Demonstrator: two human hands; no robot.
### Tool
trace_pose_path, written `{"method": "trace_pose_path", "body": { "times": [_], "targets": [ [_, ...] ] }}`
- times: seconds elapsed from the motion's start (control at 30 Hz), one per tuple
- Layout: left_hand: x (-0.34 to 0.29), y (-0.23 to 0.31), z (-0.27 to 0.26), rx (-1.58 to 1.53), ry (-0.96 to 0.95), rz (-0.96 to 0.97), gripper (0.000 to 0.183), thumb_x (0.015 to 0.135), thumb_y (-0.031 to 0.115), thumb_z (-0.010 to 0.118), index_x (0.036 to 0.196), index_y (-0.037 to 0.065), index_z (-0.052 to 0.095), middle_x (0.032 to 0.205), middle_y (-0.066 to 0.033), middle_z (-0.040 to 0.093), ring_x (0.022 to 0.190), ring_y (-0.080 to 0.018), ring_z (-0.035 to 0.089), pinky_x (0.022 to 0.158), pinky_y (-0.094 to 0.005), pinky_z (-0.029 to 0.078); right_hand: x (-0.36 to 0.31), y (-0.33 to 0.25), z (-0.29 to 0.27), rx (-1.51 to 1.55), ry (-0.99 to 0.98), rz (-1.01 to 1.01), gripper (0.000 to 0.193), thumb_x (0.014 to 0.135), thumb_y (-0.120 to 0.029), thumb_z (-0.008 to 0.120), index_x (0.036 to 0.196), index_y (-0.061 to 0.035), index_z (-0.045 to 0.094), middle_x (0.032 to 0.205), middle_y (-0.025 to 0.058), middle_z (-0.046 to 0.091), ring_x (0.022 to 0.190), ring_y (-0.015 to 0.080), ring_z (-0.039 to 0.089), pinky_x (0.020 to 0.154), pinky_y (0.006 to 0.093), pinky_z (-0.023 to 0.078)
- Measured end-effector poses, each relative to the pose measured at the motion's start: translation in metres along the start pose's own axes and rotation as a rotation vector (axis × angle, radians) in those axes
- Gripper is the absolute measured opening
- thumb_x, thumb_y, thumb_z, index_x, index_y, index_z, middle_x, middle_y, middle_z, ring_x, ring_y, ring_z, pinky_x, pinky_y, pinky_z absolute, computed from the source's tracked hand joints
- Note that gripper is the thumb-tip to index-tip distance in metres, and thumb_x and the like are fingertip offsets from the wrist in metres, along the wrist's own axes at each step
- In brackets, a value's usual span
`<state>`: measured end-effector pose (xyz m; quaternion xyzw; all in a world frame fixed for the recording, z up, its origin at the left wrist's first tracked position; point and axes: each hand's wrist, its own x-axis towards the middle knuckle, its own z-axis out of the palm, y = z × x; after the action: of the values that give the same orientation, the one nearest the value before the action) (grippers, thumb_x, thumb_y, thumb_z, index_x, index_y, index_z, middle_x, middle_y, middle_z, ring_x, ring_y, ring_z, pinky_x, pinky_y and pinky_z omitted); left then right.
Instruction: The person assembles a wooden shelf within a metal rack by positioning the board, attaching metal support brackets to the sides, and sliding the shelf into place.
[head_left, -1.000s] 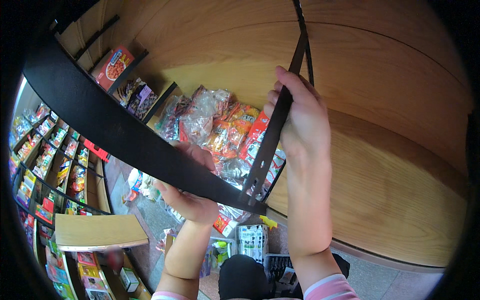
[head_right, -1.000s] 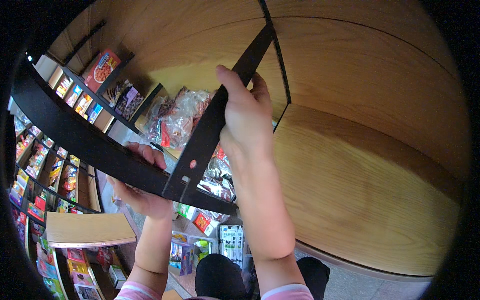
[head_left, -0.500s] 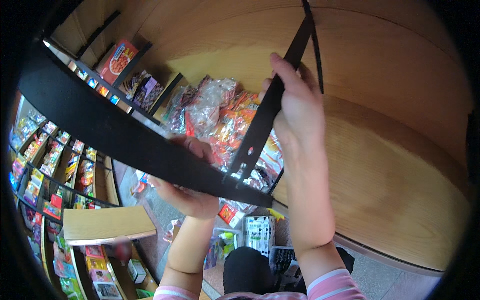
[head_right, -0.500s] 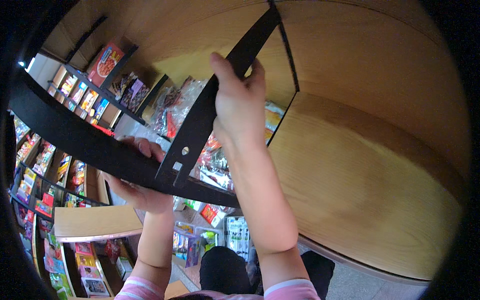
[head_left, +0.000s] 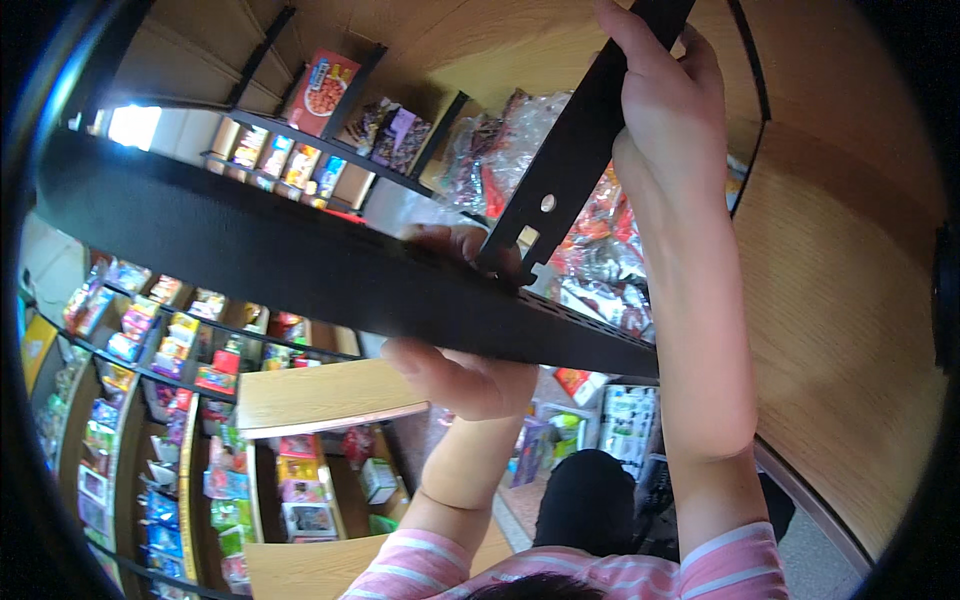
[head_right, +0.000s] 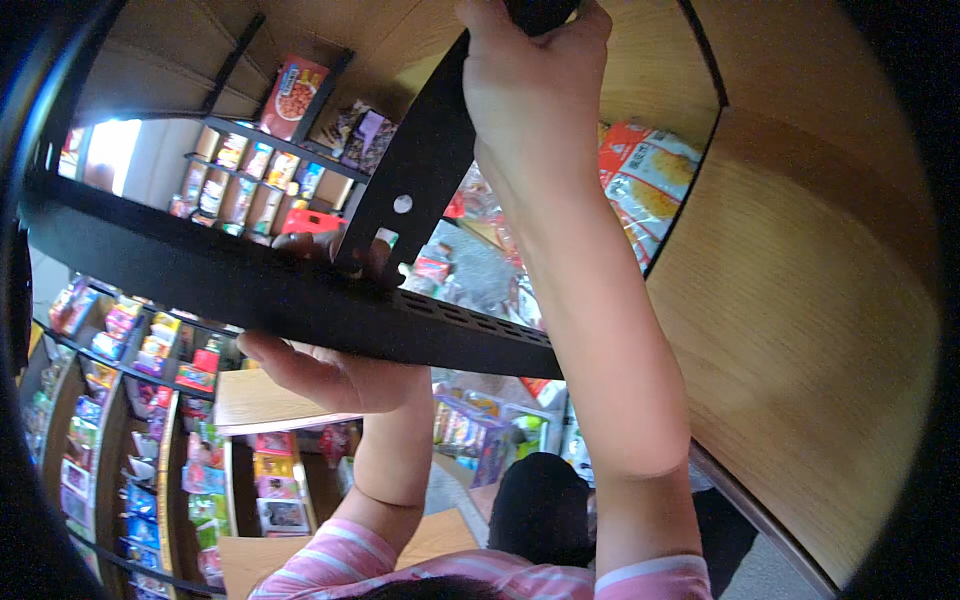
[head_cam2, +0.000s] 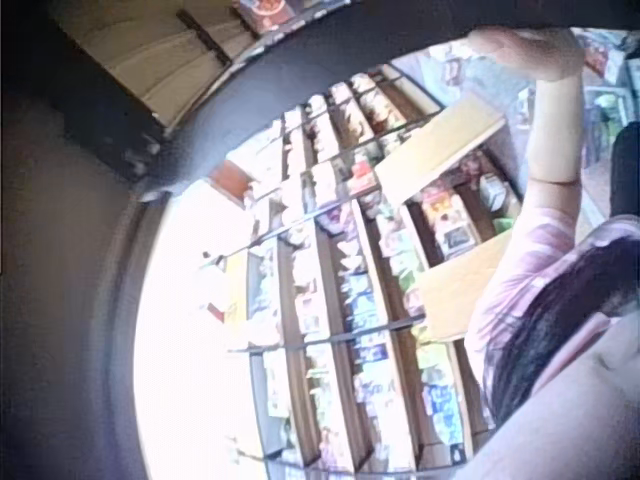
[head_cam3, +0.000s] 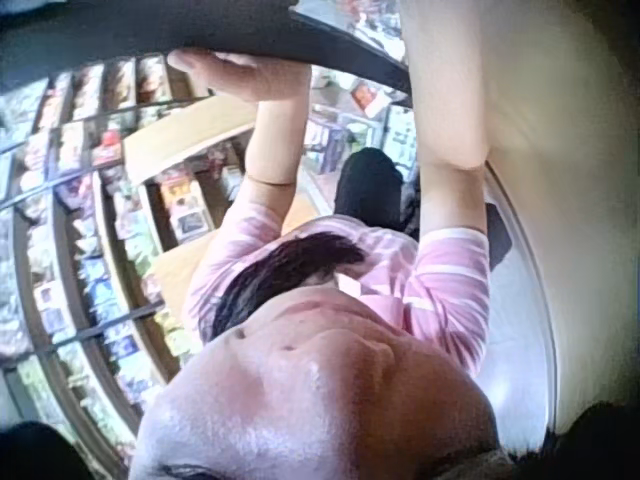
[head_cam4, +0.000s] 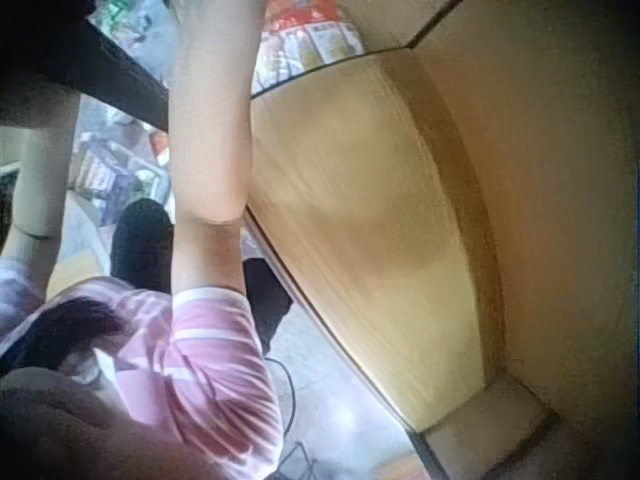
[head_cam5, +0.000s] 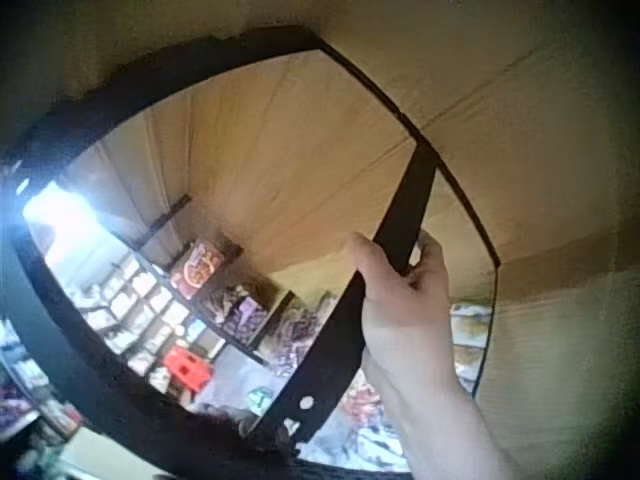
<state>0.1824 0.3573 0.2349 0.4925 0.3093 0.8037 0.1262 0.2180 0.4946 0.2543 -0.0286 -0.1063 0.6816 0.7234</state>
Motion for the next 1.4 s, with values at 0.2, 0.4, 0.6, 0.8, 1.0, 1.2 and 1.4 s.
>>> {"method": "trace_pose_path", "body": {
  "times": [0.2, 0.4, 0.6, 0.8, 1.0, 1.2, 1.4],
  "targets": [
    [0.003, 0.001, 0.006, 0.313, -0.008, -0.006, 0.068, 0.074, 0.065, 0.035, 0.109, 0.007, 0.041, 0.089, -0.0062, 0.045, 0.079, -0.0127, 0.047, 0.070, -0.0269, 0.044, 0.010, 0.007, -0.007, 0.138, -0.074, -0.140, 0.035, 0.079, -0.009, 0.057, 0.106, 0.0026, 0.038, 0.088, 0.0087, 0.054, 0.075, 0.0121, 0.051, 0.067, 0.0225, 0.041],
    [0.003, 0.000, 0.004, 0.220, -0.019, 0.031, 0.064, 0.078, 0.060, 0.033, 0.107, 0.004, 0.043, 0.084, -0.0072, 0.049, 0.073, -0.0148, 0.049, 0.069, -0.0302, 0.046, -0.010, -0.016, 0.008, -0.187, 0.001, -0.096, 0.039, 0.081, -0.017, 0.054, 0.107, 0.0044, 0.033, 0.087, 0.0114, 0.053, 0.077, 0.0134, 0.051, 0.067, 0.0233, 0.041],
    [0.004, -0.002, 0.004, 0.189, -0.033, 0.050, 0.059, 0.078, 0.058, 0.037, 0.108, 0.007, 0.043, 0.093, -0.0070, 0.050, 0.075, -0.0165, 0.050, 0.068, -0.0305, 0.046, -0.007, -0.019, 0.004, -0.209, -0.028, -0.126, 0.041, 0.081, -0.017, 0.053, 0.106, 0.0058, 0.031, 0.086, 0.0120, 0.050, 0.074, 0.0145, 0.051, 0.066, 0.0239, 0.042],
    [0.003, -0.005, 0.007, 0.349, 0.115, 0.119, 0.057, 0.078, 0.056, 0.038, 0.109, 0.008, 0.042, 0.098, -0.0065, 0.049, 0.077, -0.0171, 0.050, 0.066, -0.0283, 0.043, -0.003, -0.013, -0.008, -0.073, -0.137, -0.101, 0.042, 0.081, -0.015, 0.052, 0.107, 0.0062, 0.027, 0.086, 0.0137, 0.048, 0.072, 0.0147, 0.050, 0.066, 0.0229, 0.042],
    [0.003, -0.004, 0.009, 0.274, 0.079, 0.114, 0.057, 0.078, 0.055, 0.036, 0.107, 0.007, 0.042, 0.097, -0.0067, 0.050, 0.076, -0.0168, 0.050, 0.064, -0.0258, 0.040, -0.004, -0.014, -0.002, -0.077, -0.110, -0.088, 0.043, 0.082, -0.014, 0.050, 0.109, 0.0054, 0.024, 0.087, 0.0151, 0.047, 0.076, 0.0164, 0.051, 0.068, 0.0246, 0.043],
    [0.006, -0.002, 0.007, 0.331, 0.008, 0.130, 0.057, 0.078, 0.056, 0.034, 0.103, 0.006, 0.044, 0.094, -0.0065, 0.051, 0.076, -0.0165, 0.051, 0.059, -0.0258, 0.042, -0.010, 0.001, -0.010, -0.131, -0.157, -0.132, 0.046, 0.082, -0.016, 0.052, 0.111, 0.0039, 0.023, 0.092, 0.0163, 0.047, 0.084, 0.0186, 0.050, 0.074, 0.0262, 0.042],
    [0.000, 0.001, 0.001, 0.434, 0.122, 0.121, 0.060, 0.080, 0.056, 0.033, 0.109, 0.004, 0.042, 0.093, -0.0071, 0.052, 0.085, -0.0190, 0.052, 0.064, -0.0273, 0.045, -0.007, 0.010, -0.015, -0.349, 0.012, -0.200, 0.061, 0.073, -0.021, 0.065, 0.115, -0.0013, 0.026, 0.085, 0.0099, 0.055, 0.080, 0.0144, 0.054, 0.070, 0.0241, 0.042]
  ]
}}
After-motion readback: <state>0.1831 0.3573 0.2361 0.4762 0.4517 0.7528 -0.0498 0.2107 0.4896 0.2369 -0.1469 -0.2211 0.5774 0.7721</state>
